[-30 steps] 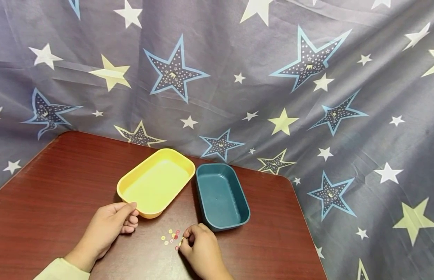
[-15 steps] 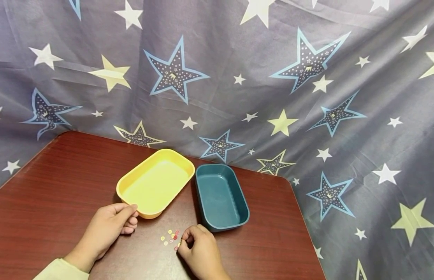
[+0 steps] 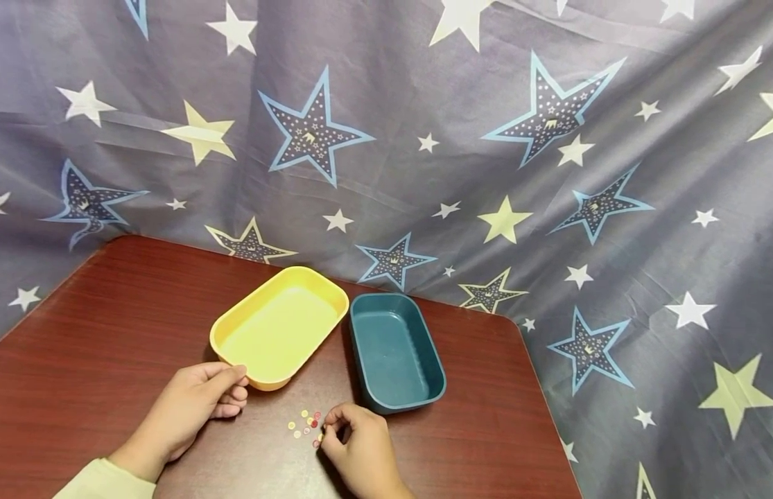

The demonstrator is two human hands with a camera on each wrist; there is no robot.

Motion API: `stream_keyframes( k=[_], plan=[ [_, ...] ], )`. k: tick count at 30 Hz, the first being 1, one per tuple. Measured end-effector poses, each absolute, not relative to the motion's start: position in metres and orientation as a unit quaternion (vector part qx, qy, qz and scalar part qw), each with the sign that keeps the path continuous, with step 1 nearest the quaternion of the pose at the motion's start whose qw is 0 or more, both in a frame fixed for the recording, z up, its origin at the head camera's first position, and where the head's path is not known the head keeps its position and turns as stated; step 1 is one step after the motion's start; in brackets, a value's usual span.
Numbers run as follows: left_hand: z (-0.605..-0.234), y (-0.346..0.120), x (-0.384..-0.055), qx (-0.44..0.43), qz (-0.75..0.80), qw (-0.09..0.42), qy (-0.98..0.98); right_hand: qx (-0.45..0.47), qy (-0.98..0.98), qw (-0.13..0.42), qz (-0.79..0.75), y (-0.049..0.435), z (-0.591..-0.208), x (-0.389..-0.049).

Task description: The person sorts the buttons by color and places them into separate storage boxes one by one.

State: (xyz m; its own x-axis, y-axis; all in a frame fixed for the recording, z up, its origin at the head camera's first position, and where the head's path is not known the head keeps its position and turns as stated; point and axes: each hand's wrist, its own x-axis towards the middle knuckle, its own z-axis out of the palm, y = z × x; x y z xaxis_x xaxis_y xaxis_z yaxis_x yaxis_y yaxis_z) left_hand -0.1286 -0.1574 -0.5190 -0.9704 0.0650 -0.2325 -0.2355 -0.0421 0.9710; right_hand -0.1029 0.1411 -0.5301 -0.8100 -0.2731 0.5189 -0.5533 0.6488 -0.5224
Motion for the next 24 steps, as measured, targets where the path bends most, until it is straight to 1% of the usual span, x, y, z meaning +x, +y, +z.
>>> stream_keyframes(
  k=[2, 6, 9, 12, 16, 18, 21, 24],
  plan=[
    [-0.518, -0.158, -0.129, -0.062, 0.721, 0.116, 0.68, 0.229, -0.885, 0.187, 0.361, 0.142, -0.527, -0.102],
    [-0.517, -0.159, -0.13, -0.064, 0.727, 0.138, 0.67, 0.22, -0.879, 0.139, 0.399, 0.143, -0.517, -0.1],
    [-0.517, -0.159, -0.132, -0.061, 0.73, 0.147, 0.664, 0.226, -0.872, 0.126, 0.415, 0.143, -0.506, -0.099],
    [-0.518, -0.16, -0.132, -0.053, 0.733, 0.151, 0.661, 0.224, -0.871, 0.103, 0.425, 0.142, -0.492, -0.1],
    [-0.518, -0.161, -0.133, -0.045, 0.736, 0.157, 0.657, 0.194, -0.867, 0.03, 0.458, 0.142, -0.472, -0.104],
    [-0.518, -0.162, -0.133, -0.043, 0.736, 0.159, 0.656, 0.185, -0.864, 0.003, 0.468, 0.143, -0.464, -0.108],
    [-0.518, -0.162, -0.133, -0.044, 0.737, 0.158, 0.656, 0.183, -0.86, -0.024, 0.476, 0.145, -0.457, -0.115],
    [-0.518, -0.162, -0.132, -0.041, 0.736, 0.155, 0.658, 0.184, -0.858, -0.038, 0.478, 0.148, -0.452, -0.122]
  ],
)
